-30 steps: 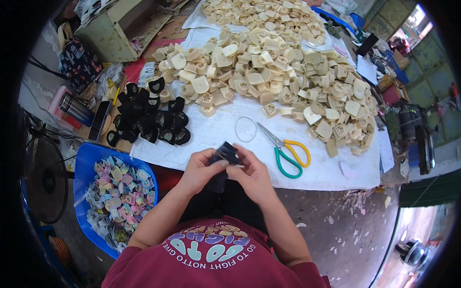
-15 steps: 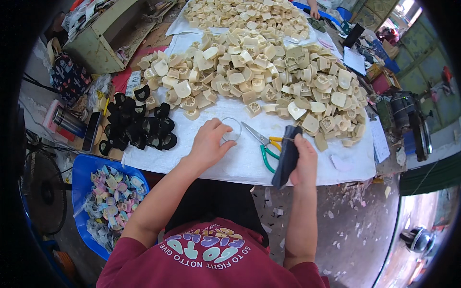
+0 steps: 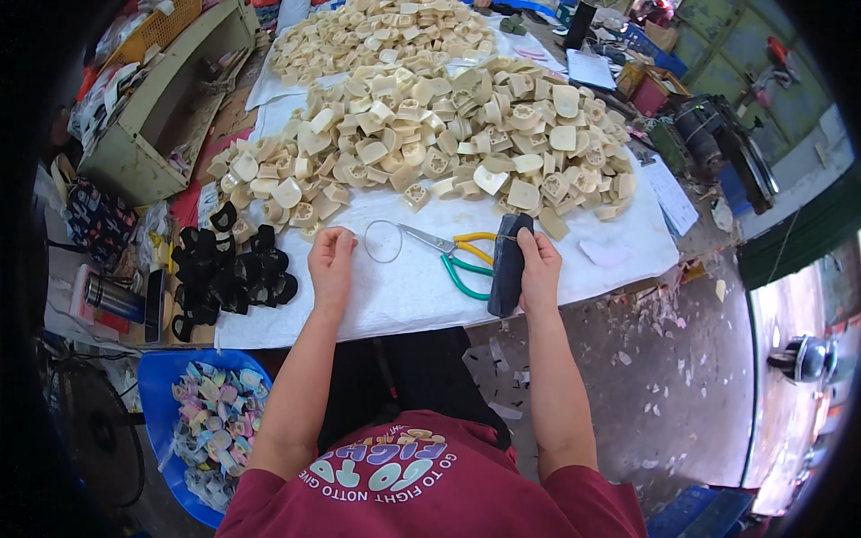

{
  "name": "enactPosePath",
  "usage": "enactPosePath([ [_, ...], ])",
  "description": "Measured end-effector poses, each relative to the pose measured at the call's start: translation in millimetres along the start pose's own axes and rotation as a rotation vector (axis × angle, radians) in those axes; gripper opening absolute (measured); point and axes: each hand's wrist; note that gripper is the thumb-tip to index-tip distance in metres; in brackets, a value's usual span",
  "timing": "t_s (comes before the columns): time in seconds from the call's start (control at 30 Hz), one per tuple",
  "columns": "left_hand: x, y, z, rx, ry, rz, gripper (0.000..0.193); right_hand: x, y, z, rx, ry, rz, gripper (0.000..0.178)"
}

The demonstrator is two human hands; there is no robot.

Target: The person assembles shoe components by wrapping black fabric around beige plastic soles. They use scissors to trim the fabric and secure the pieces with rubber bands. The finished units are placed on a table alongside a large pile of similar parts.

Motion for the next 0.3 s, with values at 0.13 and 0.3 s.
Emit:
enactPosePath([
  [0.13,-11,28,13,0.886,-0.223,0.587,0.023,5,3,-17,-0.015,-0.035,-0.062,0.017],
  [0.3,-9,9,14,0.926,-0.286,0.501,0.022,9,13,-26,-0.073,-0.058,-0.025,0.015],
])
Point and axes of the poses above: each hand's wrist, its own x-axis towards the middle knuckle, its own z-axis out of the palm, y = z × x, and after that the axes turned 12 degrees about x, right-handed
